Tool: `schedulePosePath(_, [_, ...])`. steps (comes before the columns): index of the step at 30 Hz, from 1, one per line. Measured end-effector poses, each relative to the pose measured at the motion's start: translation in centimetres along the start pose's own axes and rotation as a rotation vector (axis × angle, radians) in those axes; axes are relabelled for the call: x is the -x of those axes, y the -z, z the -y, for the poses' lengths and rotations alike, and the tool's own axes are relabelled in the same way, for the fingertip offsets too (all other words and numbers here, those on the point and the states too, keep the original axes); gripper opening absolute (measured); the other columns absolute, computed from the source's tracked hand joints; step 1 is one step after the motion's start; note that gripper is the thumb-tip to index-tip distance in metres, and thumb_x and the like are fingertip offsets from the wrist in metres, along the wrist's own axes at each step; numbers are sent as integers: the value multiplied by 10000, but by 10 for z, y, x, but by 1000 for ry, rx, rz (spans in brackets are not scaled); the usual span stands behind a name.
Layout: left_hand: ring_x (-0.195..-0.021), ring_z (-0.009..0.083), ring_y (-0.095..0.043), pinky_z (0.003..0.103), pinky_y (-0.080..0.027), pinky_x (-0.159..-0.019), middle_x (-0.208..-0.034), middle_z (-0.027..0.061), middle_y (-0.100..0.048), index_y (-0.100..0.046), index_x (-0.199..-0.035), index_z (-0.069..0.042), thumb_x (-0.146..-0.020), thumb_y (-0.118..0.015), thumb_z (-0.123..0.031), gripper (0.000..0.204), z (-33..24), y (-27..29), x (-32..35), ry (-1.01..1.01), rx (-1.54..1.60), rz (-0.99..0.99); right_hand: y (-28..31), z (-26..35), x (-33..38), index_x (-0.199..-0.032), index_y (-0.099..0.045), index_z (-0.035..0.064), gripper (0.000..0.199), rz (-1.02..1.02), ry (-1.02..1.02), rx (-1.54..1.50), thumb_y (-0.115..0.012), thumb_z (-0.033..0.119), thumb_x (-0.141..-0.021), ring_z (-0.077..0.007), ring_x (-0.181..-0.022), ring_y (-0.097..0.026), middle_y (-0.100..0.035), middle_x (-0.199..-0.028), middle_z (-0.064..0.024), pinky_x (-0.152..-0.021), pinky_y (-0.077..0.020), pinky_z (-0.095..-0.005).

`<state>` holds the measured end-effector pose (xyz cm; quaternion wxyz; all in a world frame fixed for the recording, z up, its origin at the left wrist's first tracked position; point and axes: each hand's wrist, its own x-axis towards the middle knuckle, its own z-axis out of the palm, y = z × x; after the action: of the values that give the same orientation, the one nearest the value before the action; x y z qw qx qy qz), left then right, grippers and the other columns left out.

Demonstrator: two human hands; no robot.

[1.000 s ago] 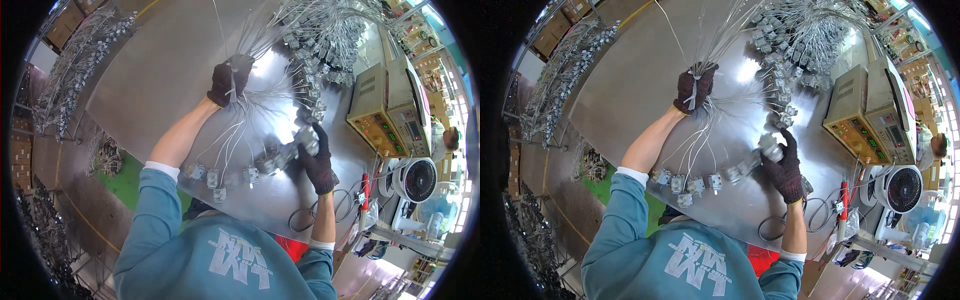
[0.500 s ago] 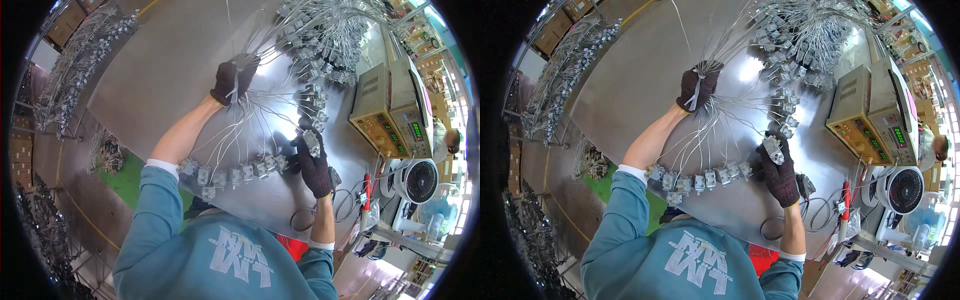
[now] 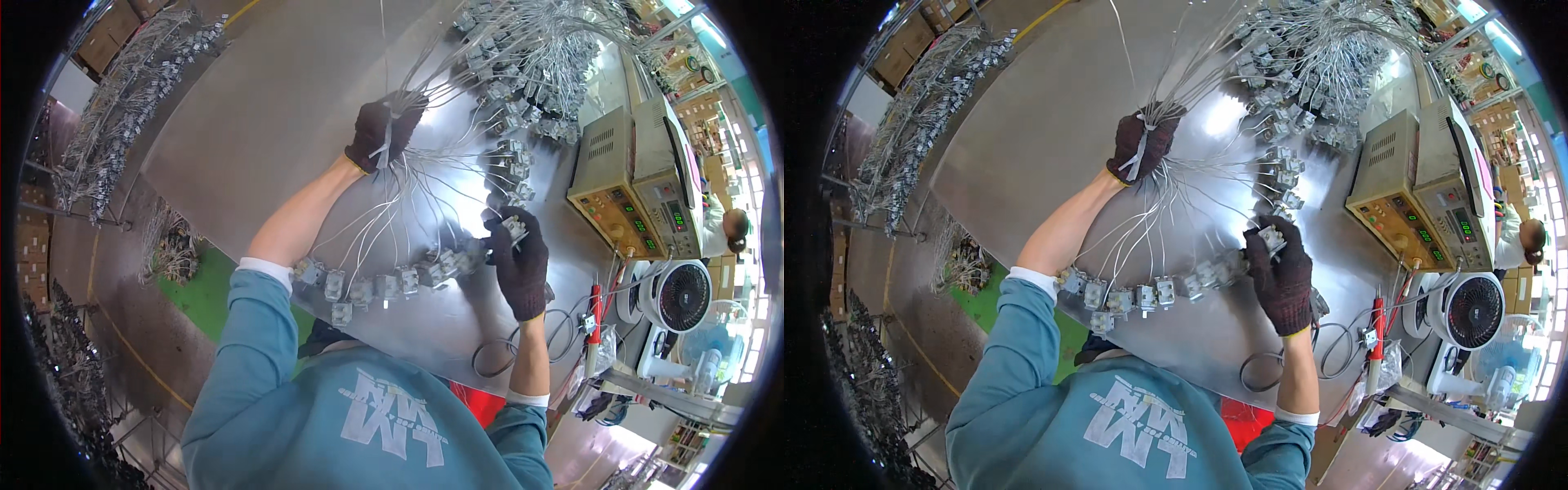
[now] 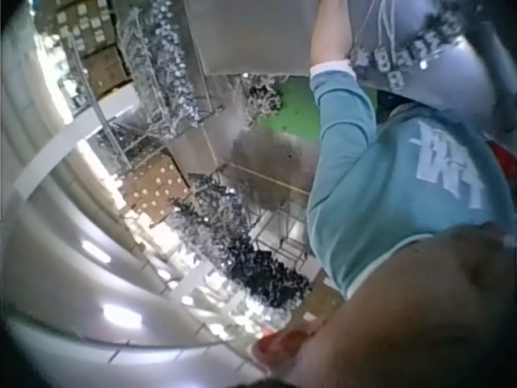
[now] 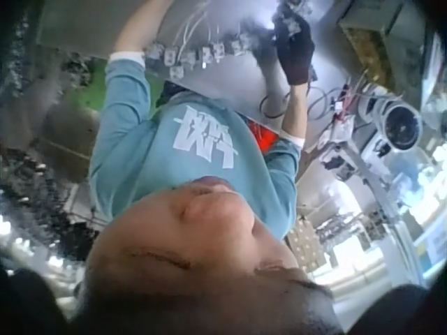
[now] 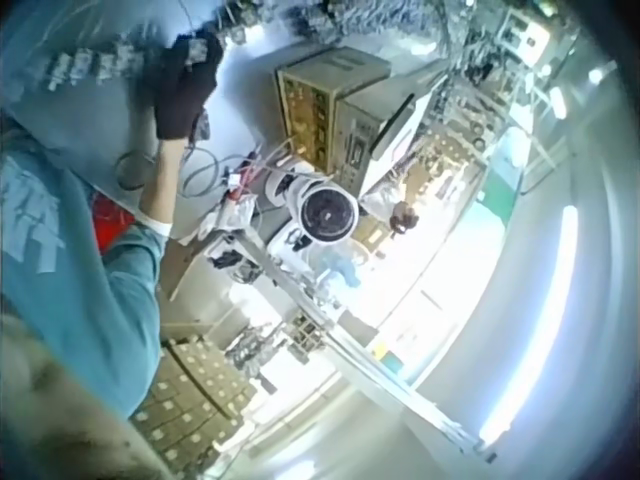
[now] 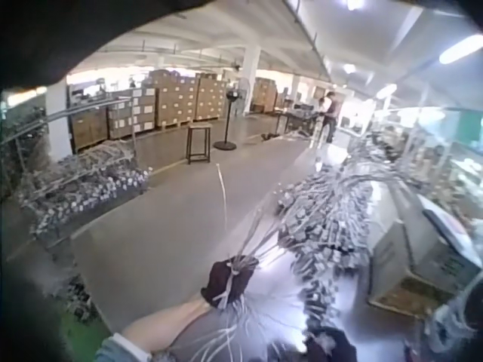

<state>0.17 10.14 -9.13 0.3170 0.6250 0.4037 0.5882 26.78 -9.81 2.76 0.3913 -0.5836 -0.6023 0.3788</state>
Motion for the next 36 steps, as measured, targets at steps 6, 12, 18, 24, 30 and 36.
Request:
schedulePosePath(6, [-583,88,-589,303,-460,-518,-669,-17,-648,-787,-1132,-77,-1054,-729,-226,178,-6,-2,-6,-139,-172,-18,7,-37,-12,-1413,-547,84,352,307,-110,-160,-642,212,-1099,-231,-992,-767,-776,-1134,-126,-865,-605,-362])
schedulePosePath(12, [-560,104,-593,315,-464,-511,-620,6,-624,-773,-1082,-75,-1077,-699,-267,206,-15,3,-8,-122,-221,-36,8,-33,-18,-1267,-683,46,328,277,275,353,-629,304,-1071,-421,-1014,-736,-759,-1107,-211,-913,-586,-462])
schedulePosePath(18, [-561,97,-581,304,-448,-500,-664,-12,-622,-775,-1091,-75,-1074,-696,-254,196,13,7,-6,11,-70,29,24,7,-31,-1190,-748,32,292,269,222,453,-580,251,-1093,-416,-930,-747,-773,-1059,-210,-831,-592,-470])
schedulePosePath(24, [-836,399,-739,464,-574,-720,-942,172,-761,-760,-1112,-64,-999,-650,-135,173,15,6,-10,-53,-216,45,0,23,-118,-1292,-730,111,345,-95,621,804,-727,277,-989,-380,-1253,-661,-738,-1287,-132,-1093,-509,-467])
schedulePosePath(30, [-810,387,-759,448,-600,-712,-885,163,-772,-764,-1132,-80,-971,-714,-172,192,-16,12,-6,-87,-386,-91,-29,-4,-184,-1398,-685,202,502,66,651,1049,-625,526,-1019,-410,-1515,-437,-639,-1491,-117,-1274,-236,-634])
schedulePosePath(36, [-692,189,-682,346,-544,-616,-782,42,-695,-722,-1079,-74,-1015,-742,-248,186,20,39,-4,84,-133,-313,-47,36,-172,-1176,-794,181,455,403,359,1269,-558,551,-1059,-302,-1359,-605,-758,-1274,-94,-1262,-202,-670])
